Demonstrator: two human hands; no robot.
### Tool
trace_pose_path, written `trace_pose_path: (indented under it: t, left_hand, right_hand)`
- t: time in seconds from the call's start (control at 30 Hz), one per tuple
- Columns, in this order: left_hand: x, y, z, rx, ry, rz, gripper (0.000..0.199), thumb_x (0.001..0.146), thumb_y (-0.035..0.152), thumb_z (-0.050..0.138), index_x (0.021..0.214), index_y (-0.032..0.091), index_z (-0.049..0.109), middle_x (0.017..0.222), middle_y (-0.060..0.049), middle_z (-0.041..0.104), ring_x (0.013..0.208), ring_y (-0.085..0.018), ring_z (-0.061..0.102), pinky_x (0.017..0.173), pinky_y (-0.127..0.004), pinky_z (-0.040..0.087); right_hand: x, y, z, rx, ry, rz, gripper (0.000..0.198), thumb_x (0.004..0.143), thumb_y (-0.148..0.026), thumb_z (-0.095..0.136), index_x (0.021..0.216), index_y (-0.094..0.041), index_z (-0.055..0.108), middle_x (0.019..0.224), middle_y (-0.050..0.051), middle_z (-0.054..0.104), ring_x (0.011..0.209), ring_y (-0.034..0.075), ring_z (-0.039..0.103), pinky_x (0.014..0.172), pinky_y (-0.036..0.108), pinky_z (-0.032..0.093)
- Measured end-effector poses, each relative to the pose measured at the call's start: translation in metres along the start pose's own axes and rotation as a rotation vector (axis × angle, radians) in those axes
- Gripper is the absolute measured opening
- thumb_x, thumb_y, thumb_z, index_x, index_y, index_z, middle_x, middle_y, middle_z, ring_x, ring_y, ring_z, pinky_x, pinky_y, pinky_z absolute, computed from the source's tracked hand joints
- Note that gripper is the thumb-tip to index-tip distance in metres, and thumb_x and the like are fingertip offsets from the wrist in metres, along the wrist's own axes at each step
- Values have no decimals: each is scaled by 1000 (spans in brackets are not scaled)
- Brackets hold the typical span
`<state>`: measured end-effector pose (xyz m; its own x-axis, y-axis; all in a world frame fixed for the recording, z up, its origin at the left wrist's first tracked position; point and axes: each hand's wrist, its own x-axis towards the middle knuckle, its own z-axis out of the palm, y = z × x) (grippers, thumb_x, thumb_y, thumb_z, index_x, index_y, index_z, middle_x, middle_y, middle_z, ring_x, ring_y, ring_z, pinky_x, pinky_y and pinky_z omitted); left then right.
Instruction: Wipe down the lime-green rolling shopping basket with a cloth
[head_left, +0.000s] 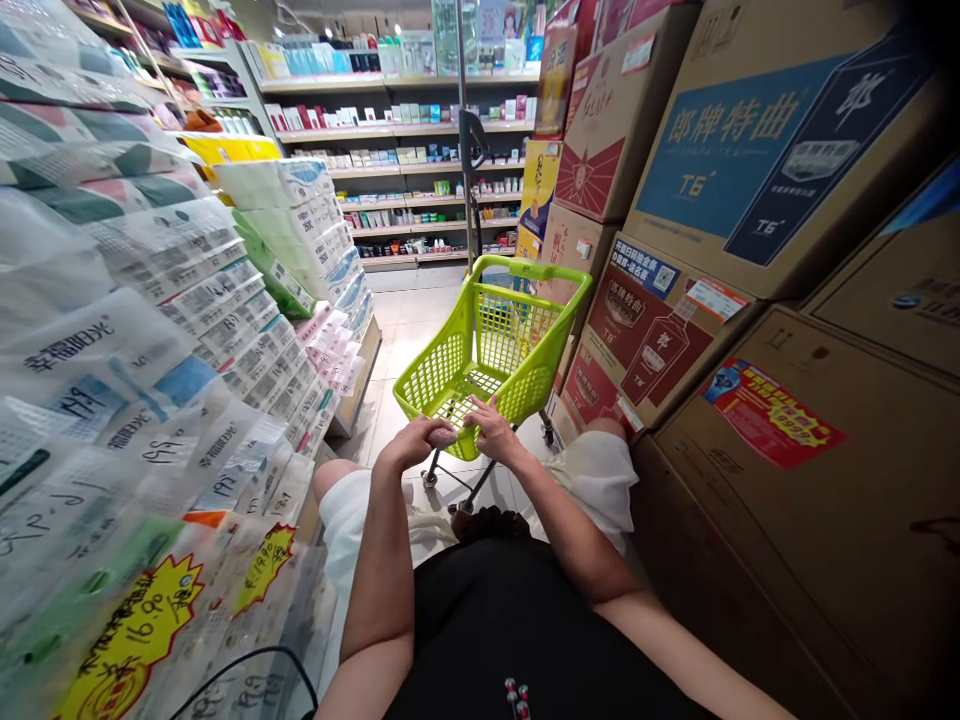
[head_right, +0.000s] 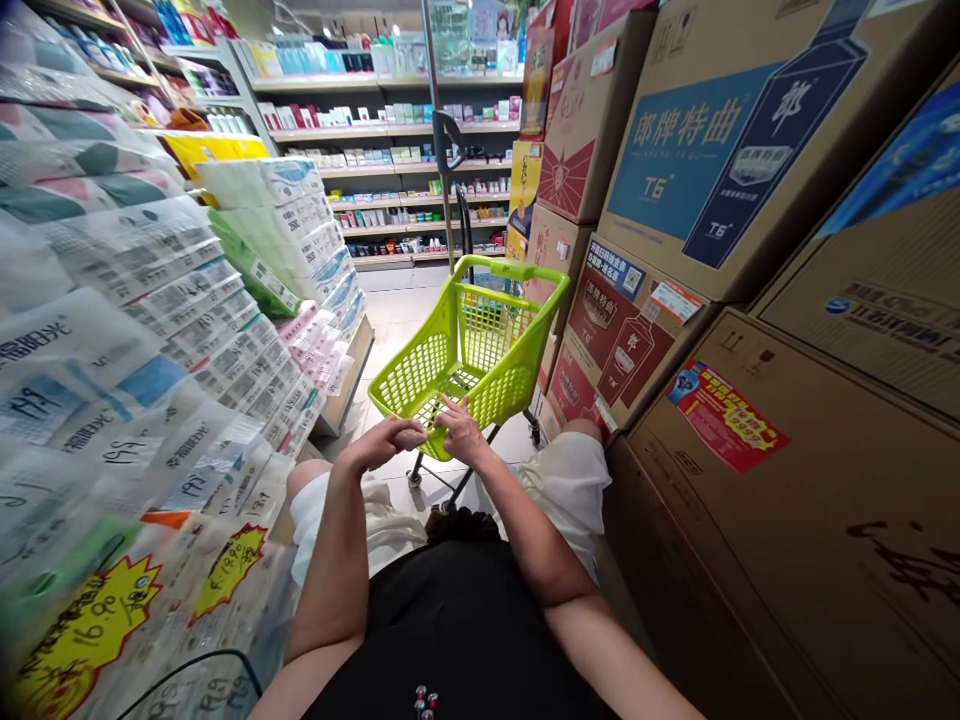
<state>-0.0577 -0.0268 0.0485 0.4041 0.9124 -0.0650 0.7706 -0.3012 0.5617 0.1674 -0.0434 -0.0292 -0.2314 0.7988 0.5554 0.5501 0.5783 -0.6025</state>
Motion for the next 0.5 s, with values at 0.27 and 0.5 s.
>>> trace_pose_path:
  t: [0.27,0.5]
  left_hand:
    - [7,12,8,140,362,-324,64,76,-1,50,126,32,71,120,-11,55,118,-31,56,103,-44,46]
    - [8,20,12,-1,-25,14,63,74,-3,50,122,29,74,105,-5,58,109,-22,60,106,-36,47]
  right_hand:
    - [-1,13,-5,29,82,-2,41,58,5,45,79,-24,65,96,3,78,142,29,56,130,60,20]
    - [-3,18,-15,37,97,62,38,59,5,45,75,-24,63,92,3,77,139,28,60,130,60,22]
